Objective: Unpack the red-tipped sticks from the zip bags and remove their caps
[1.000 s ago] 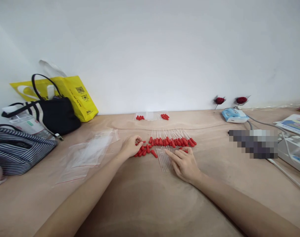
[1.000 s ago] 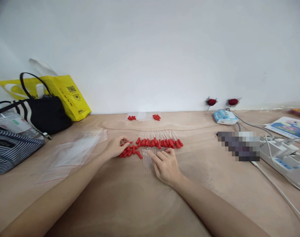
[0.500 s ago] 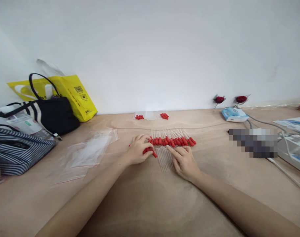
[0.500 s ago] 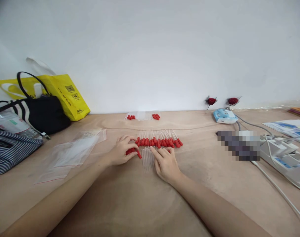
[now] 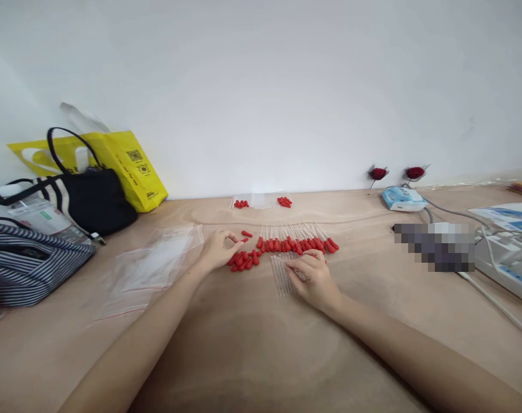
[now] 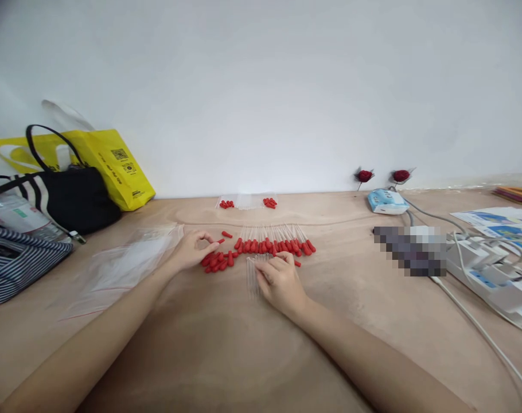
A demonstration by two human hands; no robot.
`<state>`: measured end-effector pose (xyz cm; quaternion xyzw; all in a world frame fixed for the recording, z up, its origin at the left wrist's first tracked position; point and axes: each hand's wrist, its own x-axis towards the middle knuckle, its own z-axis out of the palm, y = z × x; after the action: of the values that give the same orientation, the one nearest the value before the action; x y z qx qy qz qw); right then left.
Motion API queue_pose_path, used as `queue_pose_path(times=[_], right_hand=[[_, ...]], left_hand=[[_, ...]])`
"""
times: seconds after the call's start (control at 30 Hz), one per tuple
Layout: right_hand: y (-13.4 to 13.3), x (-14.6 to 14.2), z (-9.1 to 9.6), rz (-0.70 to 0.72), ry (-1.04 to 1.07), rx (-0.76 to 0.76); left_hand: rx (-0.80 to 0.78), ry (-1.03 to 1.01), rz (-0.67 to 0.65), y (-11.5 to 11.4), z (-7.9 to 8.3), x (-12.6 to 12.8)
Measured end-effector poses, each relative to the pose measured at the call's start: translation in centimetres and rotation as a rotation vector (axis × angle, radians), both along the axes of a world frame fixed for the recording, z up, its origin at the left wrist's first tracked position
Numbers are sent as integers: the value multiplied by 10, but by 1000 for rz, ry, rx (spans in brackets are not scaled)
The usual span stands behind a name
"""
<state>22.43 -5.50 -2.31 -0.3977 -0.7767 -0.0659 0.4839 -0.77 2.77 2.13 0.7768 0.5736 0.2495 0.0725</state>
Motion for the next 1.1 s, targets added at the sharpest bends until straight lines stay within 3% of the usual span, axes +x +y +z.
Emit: queue_pose_path(times=[0.07,0.17,0.43,0.63,0.77,0.9,1.1], right_hand=[[2,-12,2,8,-96,18],[3,-29,4,-7,-212,11],[-3,-45,8,30,-421,-260],[-3,-43,9,50,-459,-293],[-2,-43,9,39,-461,-277],[-6,-36,11,22,-386,-226],[-9,1,4,-66,-225,-137]], left_hand=[[-52,56,81,8,-6,-6],[-91,82,95,19,-16,-10],[-71,79,-134,65,-18,6],[-107,101,-211,82,-16,20],[-71,62,-134,75,-14,12],[-39,-5,-12,53,-6,-10],[-104,-76,163,14,-9,-37]])
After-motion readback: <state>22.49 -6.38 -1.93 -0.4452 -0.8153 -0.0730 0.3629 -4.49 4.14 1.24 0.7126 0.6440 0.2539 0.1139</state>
